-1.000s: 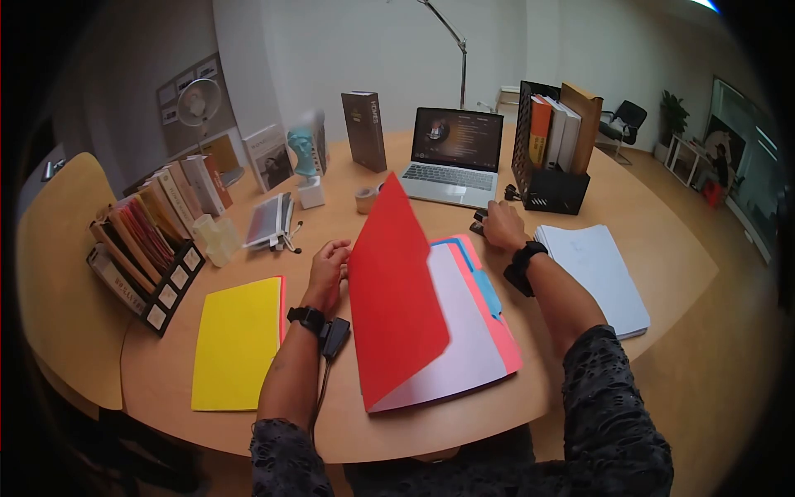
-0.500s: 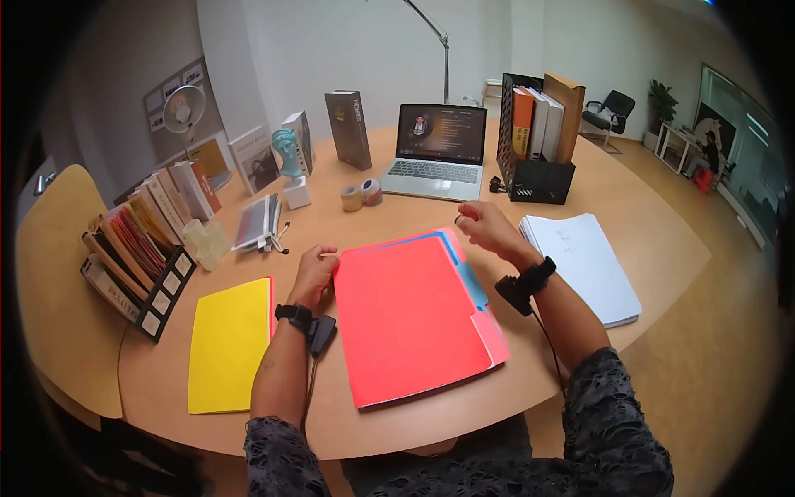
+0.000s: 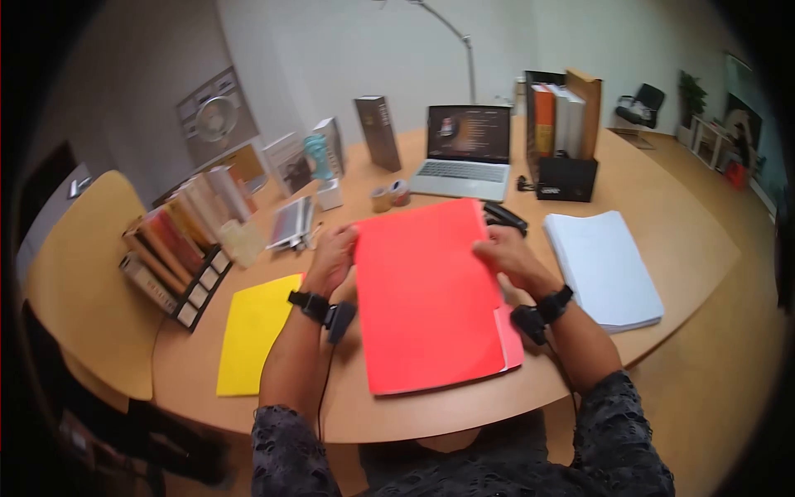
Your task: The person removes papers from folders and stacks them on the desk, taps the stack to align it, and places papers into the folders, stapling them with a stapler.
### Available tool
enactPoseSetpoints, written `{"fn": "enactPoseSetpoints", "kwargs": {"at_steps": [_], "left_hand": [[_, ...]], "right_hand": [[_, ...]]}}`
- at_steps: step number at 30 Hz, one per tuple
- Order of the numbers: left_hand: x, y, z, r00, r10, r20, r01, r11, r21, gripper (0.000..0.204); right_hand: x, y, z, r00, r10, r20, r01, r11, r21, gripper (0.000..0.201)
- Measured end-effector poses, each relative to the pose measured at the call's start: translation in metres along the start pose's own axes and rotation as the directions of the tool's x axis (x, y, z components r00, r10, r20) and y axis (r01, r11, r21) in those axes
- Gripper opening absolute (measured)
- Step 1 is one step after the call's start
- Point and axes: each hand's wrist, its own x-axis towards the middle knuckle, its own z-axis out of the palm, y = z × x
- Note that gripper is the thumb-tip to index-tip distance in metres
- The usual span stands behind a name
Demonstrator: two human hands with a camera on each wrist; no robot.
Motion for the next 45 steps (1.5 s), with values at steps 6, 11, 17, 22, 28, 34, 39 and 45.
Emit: {"fn": "enactPoseSetpoints", "kwargs": {"at_steps": [6,11,17,22,28,34,39,45], "left_hand": [[-0.065,0.026,0.017,0.956,-0.295,-0.009,0.293,0.946,0.137,0.015],[-0.094,0.064,-0.083,0.973,-0.204,-0.106,0.212,0.975,0.069,0.024],[-0.155,0.115,-0.202,0.884,-0.156,-0.44,0.329,0.877,0.351,0.031],[-0.187,0.098,-0.266,0.784,-0.18,-0.594,0.439,0.837,0.326,0.029],[-0.187,0.07,-0.321,0.733,-0.179,-0.656,0.563,0.702,0.437,0.034],[-0.156,0.044,-0.347,0.754,0.243,-0.611,0.51,0.369,0.777,0.045],[-0.079,0.043,-0.187,0.97,0.117,-0.212,0.109,0.568,0.816,0.036],[-0.012,0.014,-0.011,0.958,-0.055,0.283,-0.173,0.677,0.716,0.053]], "right_hand": [[-0.009,-0.005,0.001,0.998,0.061,-0.007,-0.059,0.986,0.156,0.024],[-0.015,-0.013,-0.005,0.989,0.146,0.024,-0.148,0.979,0.143,0.024],[-0.014,-0.012,-0.004,0.981,0.175,0.088,-0.183,0.979,0.088,0.023],[-0.013,-0.007,-0.003,0.973,0.211,0.092,-0.215,0.976,0.033,0.02],[-0.012,-0.003,-0.004,0.965,0.24,0.107,-0.241,0.97,-0.004,0.02],[-0.011,-0.004,-0.008,0.967,0.237,0.093,-0.239,0.971,0.016,0.021],[-0.01,-0.015,-0.02,0.976,0.217,-0.017,-0.206,0.946,0.252,0.029],[-0.011,-0.012,-0.029,0.963,0.27,0.013,-0.262,0.921,0.29,0.038]]}}
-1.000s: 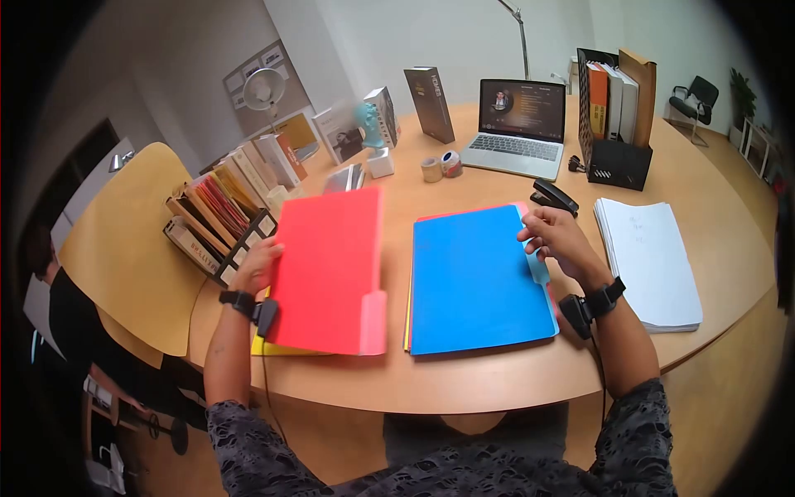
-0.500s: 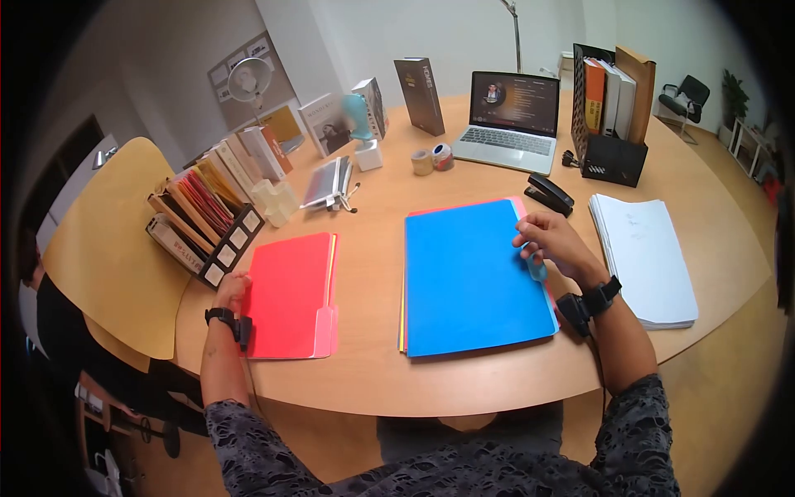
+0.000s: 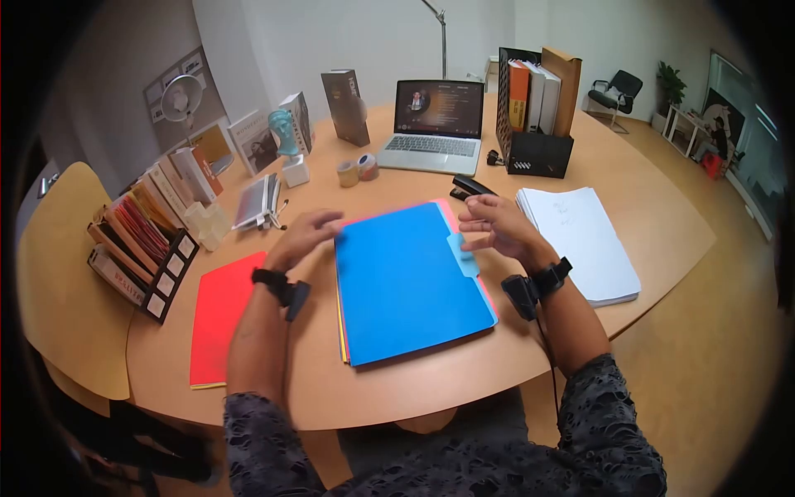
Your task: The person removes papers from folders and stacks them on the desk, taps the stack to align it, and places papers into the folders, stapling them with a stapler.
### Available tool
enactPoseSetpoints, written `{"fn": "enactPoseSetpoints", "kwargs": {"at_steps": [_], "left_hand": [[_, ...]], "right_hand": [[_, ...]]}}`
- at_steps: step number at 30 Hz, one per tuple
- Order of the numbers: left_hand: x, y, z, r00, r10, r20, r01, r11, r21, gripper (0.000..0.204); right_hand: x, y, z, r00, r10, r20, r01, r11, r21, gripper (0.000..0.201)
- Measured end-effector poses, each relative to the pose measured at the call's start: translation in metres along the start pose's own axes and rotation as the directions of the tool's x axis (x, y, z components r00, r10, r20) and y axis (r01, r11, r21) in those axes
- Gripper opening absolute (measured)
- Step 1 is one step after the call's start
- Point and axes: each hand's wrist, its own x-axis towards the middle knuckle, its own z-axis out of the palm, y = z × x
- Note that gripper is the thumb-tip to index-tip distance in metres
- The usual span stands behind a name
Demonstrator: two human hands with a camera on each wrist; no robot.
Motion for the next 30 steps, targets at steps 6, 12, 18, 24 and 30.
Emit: {"fn": "enactPoseSetpoints", "kwargs": {"at_steps": [6,12,18,24,30], "left_hand": [[0.036,-0.014,0.036,0.995,-0.041,0.09,0.057,0.982,-0.181,0.072],[0.038,-0.04,0.041,0.995,-0.085,0.06,0.101,0.926,-0.365,0.071],[0.045,-0.054,0.042,1.0,-0.023,0.003,0.022,0.882,-0.47,0.059],[0.042,-0.056,0.039,0.998,0.059,-0.013,-0.052,0.729,-0.682,0.038],[-0.008,-0.094,0.05,0.997,0.068,-0.029,-0.069,0.702,-0.708,0.038]], "right_hand": [[0.003,0.006,0.01,0.996,0.071,0.047,-0.069,0.996,-0.055,0.04],[0.005,0.003,0.018,0.997,0.071,0.03,-0.07,0.997,-0.03,0.024],[0.005,-0.03,0.05,0.995,-0.063,0.075,0.045,0.975,0.219,0.02],[0.022,-0.028,0.137,0.842,-0.262,0.472,0.285,0.958,0.022,0.035],[-0.009,-0.032,0.083,0.826,-0.33,0.457,0.562,0.419,-0.713,0.041]]}}
